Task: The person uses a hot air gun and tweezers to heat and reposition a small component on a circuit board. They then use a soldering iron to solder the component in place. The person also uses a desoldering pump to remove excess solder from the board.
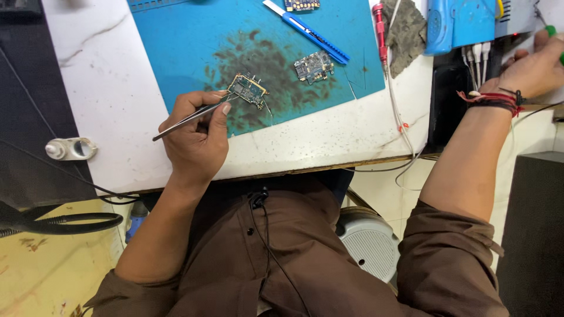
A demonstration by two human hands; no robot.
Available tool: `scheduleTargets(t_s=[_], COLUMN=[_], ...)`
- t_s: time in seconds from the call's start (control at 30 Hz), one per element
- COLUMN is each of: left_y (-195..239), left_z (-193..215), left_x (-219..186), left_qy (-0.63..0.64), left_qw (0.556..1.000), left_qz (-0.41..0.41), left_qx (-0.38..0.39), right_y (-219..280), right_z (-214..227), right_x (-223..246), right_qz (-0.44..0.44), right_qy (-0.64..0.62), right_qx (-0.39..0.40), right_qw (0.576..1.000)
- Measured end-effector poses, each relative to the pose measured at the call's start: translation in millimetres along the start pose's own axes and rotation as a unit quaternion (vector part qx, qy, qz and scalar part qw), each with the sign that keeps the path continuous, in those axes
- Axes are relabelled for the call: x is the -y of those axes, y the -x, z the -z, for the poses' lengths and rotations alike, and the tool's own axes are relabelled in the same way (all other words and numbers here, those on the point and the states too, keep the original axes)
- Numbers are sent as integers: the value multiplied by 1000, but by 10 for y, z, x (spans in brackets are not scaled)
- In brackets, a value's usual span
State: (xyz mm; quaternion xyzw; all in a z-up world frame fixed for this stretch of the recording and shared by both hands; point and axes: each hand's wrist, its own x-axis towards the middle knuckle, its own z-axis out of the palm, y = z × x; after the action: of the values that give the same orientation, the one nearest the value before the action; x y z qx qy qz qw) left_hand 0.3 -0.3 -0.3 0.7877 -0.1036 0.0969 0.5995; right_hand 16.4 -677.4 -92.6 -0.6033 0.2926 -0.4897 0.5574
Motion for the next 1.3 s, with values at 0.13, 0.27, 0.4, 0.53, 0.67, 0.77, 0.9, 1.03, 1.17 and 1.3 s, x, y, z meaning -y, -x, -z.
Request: scheduleTargets(t_s=[0.13, 0.27, 0.4, 0.53, 0.67, 0.77, 0.9, 1.03, 1.17, 1.3], left_y=[0, 0, 6, 6, -4, -5, 4, -21, 1, -30], left_z=[2, -4, -5, 2, -4, -4, -5, -2, 19, 10], left_x=[11, 18, 21, 15, 4, -1, -10, -10, -18, -17], left_qy=[3, 8, 13, 14, 10, 10, 18, 8, -3, -3], left_qw=[1000, 1000, 1000, 1000, 1000, 1000, 1000, 1000, 1000, 1000], left_qz=[8, 16, 7, 13, 15, 14, 12, -1, 0, 4], left_qx=[1, 5, 3, 3, 3, -2, -4, -6, 3, -8], right_y=[-65, -182, -237, -100, -67, -164, -248, -263, -171, 130], right_z=[33, -5, -41, -177, -277, -421, -465, -398, -136, -429], right_x=[-159, -189, -20, 140, 231, 273, 367, 278, 193, 272], right_qz=[28, -29, -47, -57, -130, -188, -298, -257, -167, -31], right_qy=[-5, 24, 42, 48, 37, 18, 26, 50, 95, 144], right_qx=[-40, -58, -5, -11, 4, 65, 161, 96, 51, 76], right_qw=[999, 998, 998, 997, 991, 980, 941, 960, 980, 986])
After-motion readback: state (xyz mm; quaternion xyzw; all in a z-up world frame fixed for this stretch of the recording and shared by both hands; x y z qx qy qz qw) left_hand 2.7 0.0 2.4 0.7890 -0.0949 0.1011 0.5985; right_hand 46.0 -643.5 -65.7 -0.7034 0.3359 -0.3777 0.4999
